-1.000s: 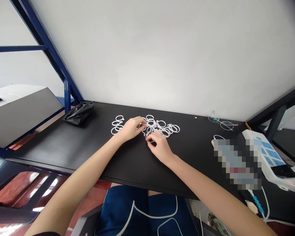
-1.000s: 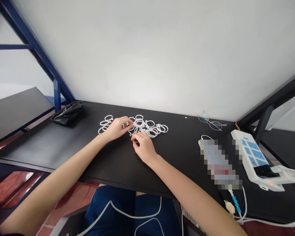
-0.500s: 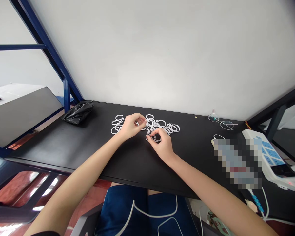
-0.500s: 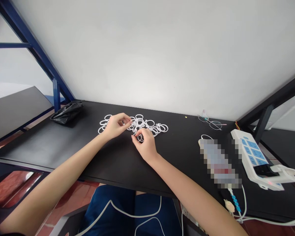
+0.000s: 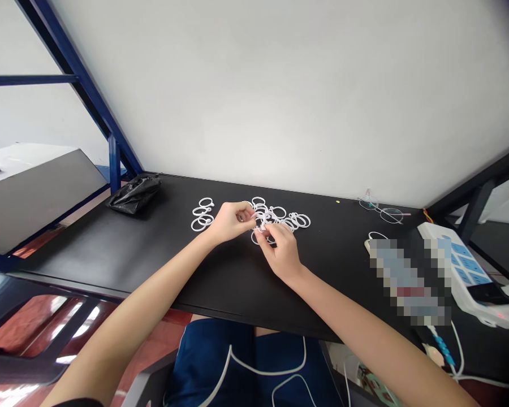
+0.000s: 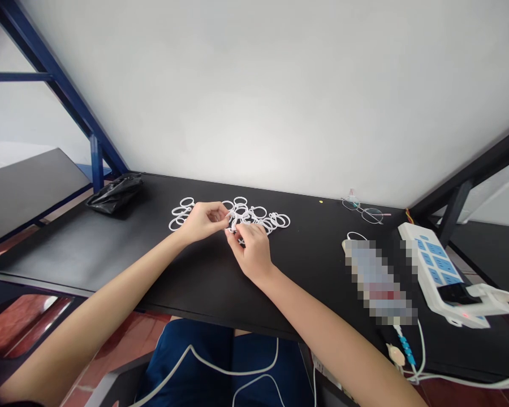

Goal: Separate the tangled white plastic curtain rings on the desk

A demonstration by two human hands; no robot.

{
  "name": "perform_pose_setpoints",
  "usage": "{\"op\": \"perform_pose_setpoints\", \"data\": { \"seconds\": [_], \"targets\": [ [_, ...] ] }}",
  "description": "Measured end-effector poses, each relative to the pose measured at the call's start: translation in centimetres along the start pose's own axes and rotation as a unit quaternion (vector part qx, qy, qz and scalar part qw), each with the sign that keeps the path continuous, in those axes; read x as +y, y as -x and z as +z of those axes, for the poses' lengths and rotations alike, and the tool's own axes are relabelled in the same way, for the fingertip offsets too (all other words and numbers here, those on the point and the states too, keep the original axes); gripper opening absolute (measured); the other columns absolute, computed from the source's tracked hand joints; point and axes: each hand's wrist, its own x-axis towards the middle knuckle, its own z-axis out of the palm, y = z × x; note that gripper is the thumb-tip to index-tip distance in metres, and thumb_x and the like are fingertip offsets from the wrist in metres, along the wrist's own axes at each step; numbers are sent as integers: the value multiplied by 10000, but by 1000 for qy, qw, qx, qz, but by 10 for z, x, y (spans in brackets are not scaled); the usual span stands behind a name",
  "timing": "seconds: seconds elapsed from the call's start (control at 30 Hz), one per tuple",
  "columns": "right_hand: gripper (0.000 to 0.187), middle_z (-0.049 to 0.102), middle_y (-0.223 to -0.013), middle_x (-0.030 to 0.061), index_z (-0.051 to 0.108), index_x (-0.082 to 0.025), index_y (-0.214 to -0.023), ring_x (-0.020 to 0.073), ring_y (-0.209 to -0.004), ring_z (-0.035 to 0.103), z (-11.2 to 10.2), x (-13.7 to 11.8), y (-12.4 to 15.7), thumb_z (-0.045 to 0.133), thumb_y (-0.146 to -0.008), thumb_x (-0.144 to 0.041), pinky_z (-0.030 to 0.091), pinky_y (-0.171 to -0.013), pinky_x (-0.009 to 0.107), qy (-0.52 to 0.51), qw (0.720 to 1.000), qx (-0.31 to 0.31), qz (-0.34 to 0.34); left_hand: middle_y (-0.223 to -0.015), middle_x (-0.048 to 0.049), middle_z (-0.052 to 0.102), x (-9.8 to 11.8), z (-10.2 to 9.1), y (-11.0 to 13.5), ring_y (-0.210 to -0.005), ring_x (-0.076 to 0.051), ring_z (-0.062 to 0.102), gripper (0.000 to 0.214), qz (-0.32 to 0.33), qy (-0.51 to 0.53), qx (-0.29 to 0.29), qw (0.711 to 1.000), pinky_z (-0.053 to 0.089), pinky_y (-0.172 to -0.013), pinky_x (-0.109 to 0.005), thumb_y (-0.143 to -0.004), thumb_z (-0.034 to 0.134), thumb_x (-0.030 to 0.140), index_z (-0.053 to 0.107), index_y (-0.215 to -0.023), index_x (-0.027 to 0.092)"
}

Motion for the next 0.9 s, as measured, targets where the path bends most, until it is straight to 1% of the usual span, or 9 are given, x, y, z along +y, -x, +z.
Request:
{"op": "perform_pose_setpoints", "data": {
  "seconds": [0.13,0.33,0.47,0.63,0.73,0.83,0.9],
  "targets": [
    [265,557,-609,-14,441,-213,-691,149,-616,504,-1,-1,0,543,-930,-266,423,-738,316,18,1000,-2,-12,-579,19,563,2,-1,0,-524,-66,490,97,-9,5,-17,1000,405,-499,-167,-739,632,216,637,-714,122],
    [327,479,-546,-38,355,-219,-647,132,-544,424,-1,-2,-1,460,-956,-220,425,-793,319,12,1000,-19,-11,-603,-1,608,0,-1,0,-534,-82,537,137,-7,1,-49,999,418,-492,-171,-785,611,247,660,-775,120],
    [327,461,-536,-37,345,-223,-647,140,-549,441,-2,-3,-1,434,-962,-232,431,-801,329,5,1000,-22,-1,-657,-15,646,-3,0,0,-540,-90,577,167,-11,21,-73,997,456,-505,-179,-823,575,260,666,-849,122],
    [322,507,-573,-10,374,-227,-648,166,-611,505,-3,-2,-1,436,-962,-265,439,-755,335,7,1000,-21,15,-675,-26,657,-3,0,0,-549,-105,611,203,-25,53,-92,994,513,-527,-197,-824,574,266,690,-891,114],
    [333,492,-559,-9,379,-229,-637,166,-595,488,-3,-3,0,428,-964,-275,440,-728,336,9,999,-25,19,-711,-35,666,-2,0,0,-580,-115,624,227,-35,86,-94,991,541,-539,-204,-817,572,259,708,-923,112],
    [357,451,-524,-19,363,-230,-618,159,-556,452,-3,-4,0,405,-970,-273,438,-721,335,5,999,-30,19,-767,-43,676,-1,1,0,-621,-120,632,251,-52,128,-102,985,562,-560,-212,-809,534,215,721,-945,117],
    [374,418,-504,-25,343,-231,-606,154,-530,424,-3,-4,0,392,-974,-276,431,-709,331,2,999,-30,17,-773,-41,677,-3,1,-1,-616,-115,627,270,-58,137,-109,983,560,-560,-212,-802,510,189,727,-944,118]
  ]
}}
